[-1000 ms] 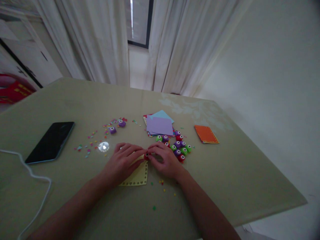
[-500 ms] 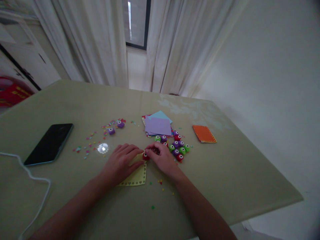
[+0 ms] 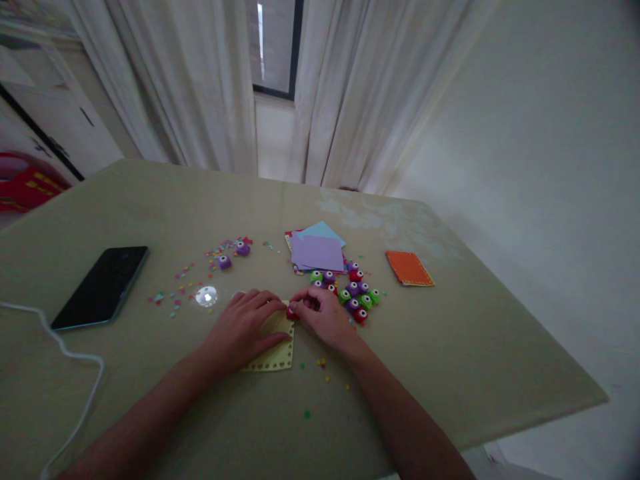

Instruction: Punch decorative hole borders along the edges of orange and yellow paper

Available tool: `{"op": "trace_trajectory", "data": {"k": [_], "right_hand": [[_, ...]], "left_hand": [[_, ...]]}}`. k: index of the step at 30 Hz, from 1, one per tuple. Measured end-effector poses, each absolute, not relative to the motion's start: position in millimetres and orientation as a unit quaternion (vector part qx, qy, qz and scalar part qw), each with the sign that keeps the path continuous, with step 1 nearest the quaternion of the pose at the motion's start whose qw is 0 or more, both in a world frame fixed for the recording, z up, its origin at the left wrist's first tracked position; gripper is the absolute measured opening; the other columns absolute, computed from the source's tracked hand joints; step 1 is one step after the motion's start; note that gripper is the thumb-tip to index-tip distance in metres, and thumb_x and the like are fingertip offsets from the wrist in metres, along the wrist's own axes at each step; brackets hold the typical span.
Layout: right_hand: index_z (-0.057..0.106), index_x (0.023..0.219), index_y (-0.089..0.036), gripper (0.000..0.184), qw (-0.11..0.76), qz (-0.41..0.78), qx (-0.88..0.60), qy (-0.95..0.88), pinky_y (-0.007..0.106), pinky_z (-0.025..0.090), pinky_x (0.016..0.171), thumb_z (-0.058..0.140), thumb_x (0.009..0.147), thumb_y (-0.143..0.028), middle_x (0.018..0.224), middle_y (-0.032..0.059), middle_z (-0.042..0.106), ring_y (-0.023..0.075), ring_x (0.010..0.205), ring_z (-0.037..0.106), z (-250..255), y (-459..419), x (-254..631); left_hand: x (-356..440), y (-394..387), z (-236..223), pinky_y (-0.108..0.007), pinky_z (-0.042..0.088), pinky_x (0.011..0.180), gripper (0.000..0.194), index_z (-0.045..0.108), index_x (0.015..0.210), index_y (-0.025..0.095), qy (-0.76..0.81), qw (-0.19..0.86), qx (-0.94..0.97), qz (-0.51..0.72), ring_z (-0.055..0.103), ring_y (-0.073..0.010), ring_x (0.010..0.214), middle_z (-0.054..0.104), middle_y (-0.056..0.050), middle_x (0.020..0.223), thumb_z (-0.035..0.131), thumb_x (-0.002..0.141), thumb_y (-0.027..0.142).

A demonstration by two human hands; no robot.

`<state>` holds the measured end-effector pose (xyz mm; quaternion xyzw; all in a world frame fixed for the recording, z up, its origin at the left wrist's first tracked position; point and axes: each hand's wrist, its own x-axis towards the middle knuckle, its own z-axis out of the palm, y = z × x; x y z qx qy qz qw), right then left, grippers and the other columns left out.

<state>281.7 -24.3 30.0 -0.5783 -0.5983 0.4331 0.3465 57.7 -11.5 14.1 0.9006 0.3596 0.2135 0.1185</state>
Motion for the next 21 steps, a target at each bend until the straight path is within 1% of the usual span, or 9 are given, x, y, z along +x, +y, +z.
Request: {"op": "trace_trajectory", "data": {"k": [4,13,17,21], "right_hand": [[0.081,0.093,-0.015,0.008,0.344,0.424,-0.575,-0.609,0.024,0.037,0.059,0.079,0.091,-0.022,0.072,-0.0011,0.066,0.0128,0.065,0.053,30.7,-24.2,282.9],[0.08,0.095,-0.015,0.01,0.349,0.438,-0.564,-0.607,0.024,0.04,0.059,0.078,0.091,-0.024,0.076,0.0009,0.072,0.0133,0.065,0.056,29.7,-24.7,283.0],[0.08,0.095,-0.015,0.01,0.349,0.431,-0.568,-0.608,0.024,0.039,0.058,0.079,0.091,-0.025,0.075,0.0007,0.071,0.0131,0.065,0.055,30.0,-24.9,283.3],[0.079,0.096,-0.015,0.014,0.346,0.432,-0.567,-0.61,0.025,0.042,0.061,0.077,0.092,-0.027,0.078,0.0013,0.072,0.0137,0.067,0.057,31.1,-25.1,285.2]], "left_hand": [[57.9,-11.8,14.5,-0.044,0.045,0.092,0.035,0.072,0.121,0.027,0.361,0.12,0.9,0.211,0.066,-0.0291,0.109,0.074,-0.005,0.123,0.083,0.092,0.042],[58.0,-11.3,14.7,-0.044,0.046,0.09,0.034,0.073,0.119,0.027,0.358,0.117,0.901,0.215,0.067,-0.0287,0.107,0.075,-0.005,0.121,0.083,0.092,0.045],[58.1,-11.4,13.7,-0.043,0.046,0.091,0.033,0.073,0.12,0.027,0.358,0.116,0.901,0.218,0.067,-0.0278,0.107,0.075,-0.006,0.121,0.082,0.092,0.044],[58.0,-11.8,15.0,-0.042,0.046,0.091,0.034,0.073,0.122,0.027,0.357,0.111,0.9,0.223,0.067,-0.0277,0.108,0.075,-0.006,0.122,0.08,0.094,0.045]]}}
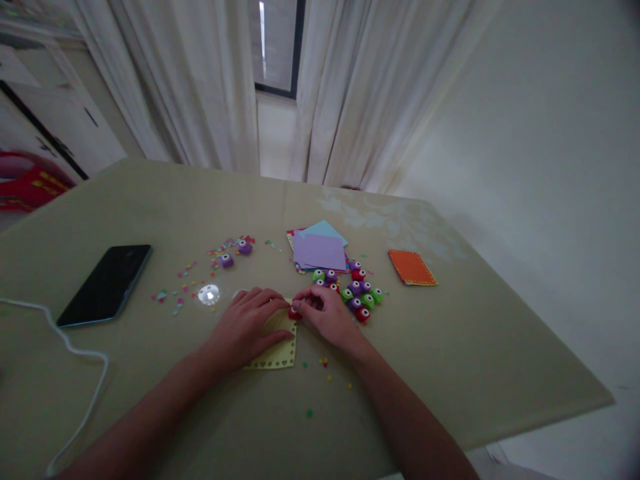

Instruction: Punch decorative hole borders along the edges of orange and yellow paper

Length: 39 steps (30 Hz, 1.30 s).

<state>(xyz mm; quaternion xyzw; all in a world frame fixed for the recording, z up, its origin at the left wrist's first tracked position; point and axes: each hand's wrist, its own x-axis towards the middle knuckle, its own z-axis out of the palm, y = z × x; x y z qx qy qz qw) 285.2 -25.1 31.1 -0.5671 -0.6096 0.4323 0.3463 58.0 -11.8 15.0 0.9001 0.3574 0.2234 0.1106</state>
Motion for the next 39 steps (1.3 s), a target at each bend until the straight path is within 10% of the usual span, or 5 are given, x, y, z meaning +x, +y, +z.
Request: {"op": "trace_trajectory", "data": {"k": [39], "right_hand": [[0.073,0.098,-0.017,0.031,0.277,0.467,-0.577,-0.61,0.025,0.028,0.056,0.079,0.091,-0.046,0.066,-0.0064,0.049,0.0131,0.062,0.043,26.4,-16.7,288.8]], "left_hand": [[86.6,-14.7,19.9,-0.039,0.051,0.083,0.003,0.075,0.099,0.023,0.377,0.078,0.888,0.251,0.067,-0.0231,0.093,0.075,-0.005,0.104,0.075,0.1,0.025]]}}
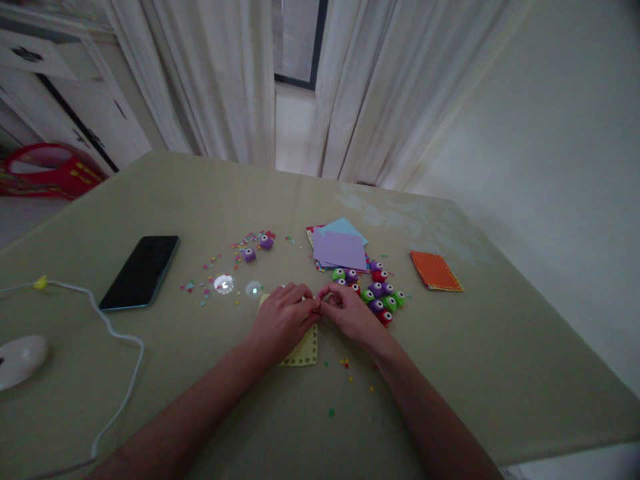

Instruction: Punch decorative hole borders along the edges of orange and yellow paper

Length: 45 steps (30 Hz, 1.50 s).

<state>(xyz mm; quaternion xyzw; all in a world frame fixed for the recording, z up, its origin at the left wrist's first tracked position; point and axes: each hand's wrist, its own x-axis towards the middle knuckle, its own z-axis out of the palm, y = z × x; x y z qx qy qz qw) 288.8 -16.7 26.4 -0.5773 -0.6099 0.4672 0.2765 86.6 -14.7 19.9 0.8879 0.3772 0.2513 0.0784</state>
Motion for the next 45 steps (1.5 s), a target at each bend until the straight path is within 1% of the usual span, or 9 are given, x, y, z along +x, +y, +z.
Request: {"op": "trace_trajectory", "data": {"k": [5,9,14,16,23,34,38,42,45], "right_hand": [[0.074,0.101,-0.017,0.029,0.274,0.458,-0.58,-0.616,0.025,0.028,0.056,0.078,0.093,-0.045,0.066,-0.0063,0.05,0.0132,0.062,0.044,28.2,-18.2,288.3],[0.075,0.103,-0.017,0.032,0.284,0.473,-0.581,-0.598,0.025,0.029,0.056,0.08,0.091,-0.046,0.066,-0.0059,0.051,0.0134,0.062,0.045,27.6,-18.6,290.7],[0.076,0.102,-0.019,0.021,0.339,0.432,-0.594,-0.588,0.027,0.032,0.058,0.076,0.091,-0.037,0.067,-0.0053,0.05,0.0142,0.062,0.045,29.8,-22.0,290.8],[0.077,0.103,-0.019,0.021,0.347,0.406,-0.597,-0.599,0.027,0.032,0.058,0.076,0.092,-0.037,0.066,-0.0057,0.048,0.0143,0.061,0.043,32.5,-25.1,288.4],[0.077,0.097,-0.018,0.015,0.305,0.329,-0.608,-0.656,0.029,0.028,0.057,0.074,0.089,-0.03,0.06,-0.0063,0.046,0.0138,0.056,0.042,36.1,-31.8,285.5],[0.076,0.096,-0.019,0.014,0.328,0.207,-0.676,-0.626,0.029,0.035,0.06,0.066,0.091,-0.027,0.06,-0.0042,0.054,0.0158,0.056,0.05,31.1,-22.3,303.2],[0.076,0.099,-0.018,0.017,0.342,0.195,-0.672,-0.627,0.028,0.036,0.06,0.065,0.091,-0.028,0.063,-0.0031,0.059,0.0161,0.057,0.053,28.3,-22.4,303.5],[0.076,0.099,-0.018,0.017,0.355,0.192,-0.659,-0.635,0.027,0.035,0.059,0.064,0.092,-0.028,0.063,-0.0036,0.057,0.0153,0.056,0.052,28.0,-24.2,299.5],[0.075,0.097,-0.018,0.015,0.364,0.193,-0.642,-0.647,0.027,0.034,0.058,0.064,0.093,-0.027,0.062,-0.0045,0.055,0.0145,0.055,0.05,28.8,-26.3,294.7]], "left_hand": [[87.3,-14.2,20.8,-0.039,0.051,0.082,0.005,0.075,0.096,0.023,0.384,0.084,0.886,0.246,0.067,-0.0233,0.091,0.075,-0.004,0.1,0.076,0.099,0.026],[82.6,-14.0,17.7,-0.04,0.051,0.084,0.009,0.076,0.108,0.024,0.38,0.081,0.887,0.249,0.067,-0.0239,0.094,0.075,-0.006,0.106,0.071,0.103,0.03],[68.9,-16.5,12.8,-0.046,0.052,0.092,0.05,0.059,0.144,0.019,0.398,0.076,0.882,0.24,0.067,-0.0302,0.108,0.072,-0.012,0.124,0.071,0.102,0.045],[65.1,-18.1,13.0,-0.049,0.051,0.096,0.061,0.055,0.148,0.018,0.407,0.082,0.881,0.226,0.066,-0.0333,0.113,0.069,-0.014,0.129,0.073,0.099,0.052],[62.8,-20.3,17.9,-0.053,0.05,0.098,0.051,0.067,0.13,0.021,0.406,0.1,0.892,0.174,0.062,-0.0358,0.114,0.066,-0.013,0.131,0.076,0.094,0.056],[62.0,-19.9,19.6,-0.053,0.05,0.1,0.053,0.067,0.13,0.021,0.415,0.111,0.887,0.167,0.062,-0.035,0.114,0.067,-0.013,0.129,0.074,0.095,0.06],[54.0,-6.2,17.3,-0.051,0.051,0.102,0.043,0.068,0.131,0.021,0.444,0.109,0.863,0.215,0.063,-0.0326,0.114,0.067,-0.012,0.126,0.065,0.103,0.054],[32.5,18.5,15.8,-0.055,0.044,0.114,0.047,0.055,0.153,0.023,0.533,0.04,0.796,0.284,0.055,-0.0364,0.135,0.059,-0.013,0.154,0.052,0.108,0.039],[18.6,31.5,13.9,-0.062,0.044,0.11,0.054,0.047,0.161,0.025,0.599,0.02,0.762,0.246,0.051,-0.0418,0.138,0.052,-0.012,0.164,0.048,0.108,0.033]]}}
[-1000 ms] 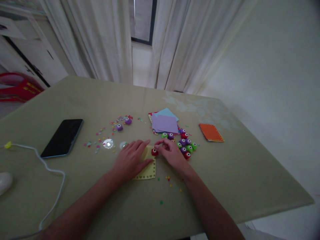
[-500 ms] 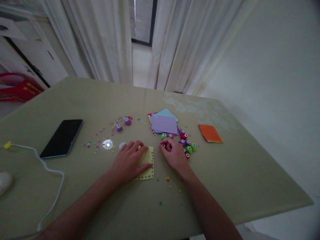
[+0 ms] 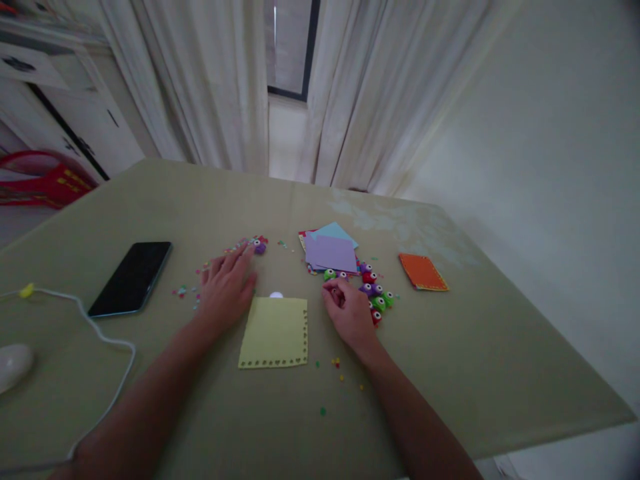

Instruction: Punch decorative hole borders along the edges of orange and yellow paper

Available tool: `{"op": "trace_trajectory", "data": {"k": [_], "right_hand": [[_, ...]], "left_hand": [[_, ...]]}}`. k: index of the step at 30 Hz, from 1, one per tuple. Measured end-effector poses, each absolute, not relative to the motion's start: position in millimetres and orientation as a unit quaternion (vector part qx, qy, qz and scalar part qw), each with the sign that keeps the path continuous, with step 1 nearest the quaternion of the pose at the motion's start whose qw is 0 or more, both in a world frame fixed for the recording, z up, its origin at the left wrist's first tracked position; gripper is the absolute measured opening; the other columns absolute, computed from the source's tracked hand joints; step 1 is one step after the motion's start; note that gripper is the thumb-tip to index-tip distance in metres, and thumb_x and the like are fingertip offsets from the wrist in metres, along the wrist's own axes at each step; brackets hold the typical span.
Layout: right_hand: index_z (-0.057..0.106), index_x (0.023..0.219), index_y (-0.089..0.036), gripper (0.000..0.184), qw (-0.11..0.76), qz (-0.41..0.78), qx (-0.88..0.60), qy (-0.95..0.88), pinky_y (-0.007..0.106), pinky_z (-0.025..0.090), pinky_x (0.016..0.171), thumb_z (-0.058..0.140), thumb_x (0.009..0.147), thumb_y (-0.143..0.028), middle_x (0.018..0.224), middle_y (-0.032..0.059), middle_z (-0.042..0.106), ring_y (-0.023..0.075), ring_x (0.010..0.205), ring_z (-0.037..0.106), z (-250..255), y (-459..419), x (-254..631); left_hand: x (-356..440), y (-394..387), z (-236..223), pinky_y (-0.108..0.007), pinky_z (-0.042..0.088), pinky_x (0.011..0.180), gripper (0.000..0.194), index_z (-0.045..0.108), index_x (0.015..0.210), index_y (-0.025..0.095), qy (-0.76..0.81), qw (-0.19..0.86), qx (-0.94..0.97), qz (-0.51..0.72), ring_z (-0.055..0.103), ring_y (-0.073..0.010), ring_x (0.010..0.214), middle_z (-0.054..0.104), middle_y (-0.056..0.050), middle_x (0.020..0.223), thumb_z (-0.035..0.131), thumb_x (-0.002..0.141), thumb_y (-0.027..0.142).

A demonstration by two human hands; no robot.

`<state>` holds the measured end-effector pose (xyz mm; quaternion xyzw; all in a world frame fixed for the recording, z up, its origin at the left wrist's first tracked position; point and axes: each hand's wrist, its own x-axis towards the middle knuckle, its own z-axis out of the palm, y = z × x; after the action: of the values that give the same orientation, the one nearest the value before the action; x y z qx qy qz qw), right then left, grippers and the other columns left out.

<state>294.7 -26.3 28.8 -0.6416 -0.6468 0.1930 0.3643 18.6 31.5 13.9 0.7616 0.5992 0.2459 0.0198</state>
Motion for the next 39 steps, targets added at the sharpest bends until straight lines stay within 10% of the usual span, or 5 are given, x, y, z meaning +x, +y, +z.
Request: {"op": "trace_trajectory", "data": {"k": [10,17,25,39], "right_hand": [[0.077,0.102,-0.016,0.018,0.359,0.217,-0.618,-0.665,0.028,0.037,0.06,0.065,0.095,-0.028,0.066,-0.0018,0.061,0.0147,0.059,0.054,29.2,-30.4,287.1],[0.072,0.126,-0.019,0.048,0.435,0.481,-0.518,-0.558,0.026,0.05,0.06,0.078,0.091,-0.051,0.099,0.0047,0.074,0.014,0.067,0.065,32.7,-40.2,266.1],[0.076,0.101,-0.019,0.04,0.458,0.627,-0.419,-0.471,0.03,0.058,0.072,0.093,0.078,-0.047,0.088,0.0019,0.077,0.017,0.074,0.069,26.4,-34.8,266.9],[0.08,0.114,-0.023,0.046,0.526,0.534,-0.362,-0.554,0.035,0.06,0.093,0.1,0.073,-0.028,0.112,0.007,0.083,0.0216,0.1,0.076,27.5,-43.9,269.1]], "left_hand": [[9.2,42.1,5.3,-0.051,0.054,0.102,0.027,0.071,0.118,0.017,0.566,0.111,0.764,0.289,0.069,-0.0331,0.11,0.075,-0.014,0.116,0.061,0.097,0.03],[51.7,0.7,17.9,-0.044,0.06,0.098,0.044,0.056,0.146,0.026,0.399,0.198,0.79,0.421,0.072,-0.0238,0.106,0.076,-0.008,0.126,0.067,0.103,0.029],[75.7,-23.1,16.3,-0.038,0.059,0.101,0.046,0.056,0.151,0.028,0.291,0.164,0.846,0.417,0.07,-0.0224,0.114,0.074,-0.008,0.127,0.063,0.106,0.017],[65.9,-23.7,33.5,-0.041,0.063,0.097,0.067,0.054,0.152,0.029,0.299,0.303,0.809,0.405,0.074,-0.0249,0.113,0.073,-0.01,0.135,0.084,0.093,0.044]]}}
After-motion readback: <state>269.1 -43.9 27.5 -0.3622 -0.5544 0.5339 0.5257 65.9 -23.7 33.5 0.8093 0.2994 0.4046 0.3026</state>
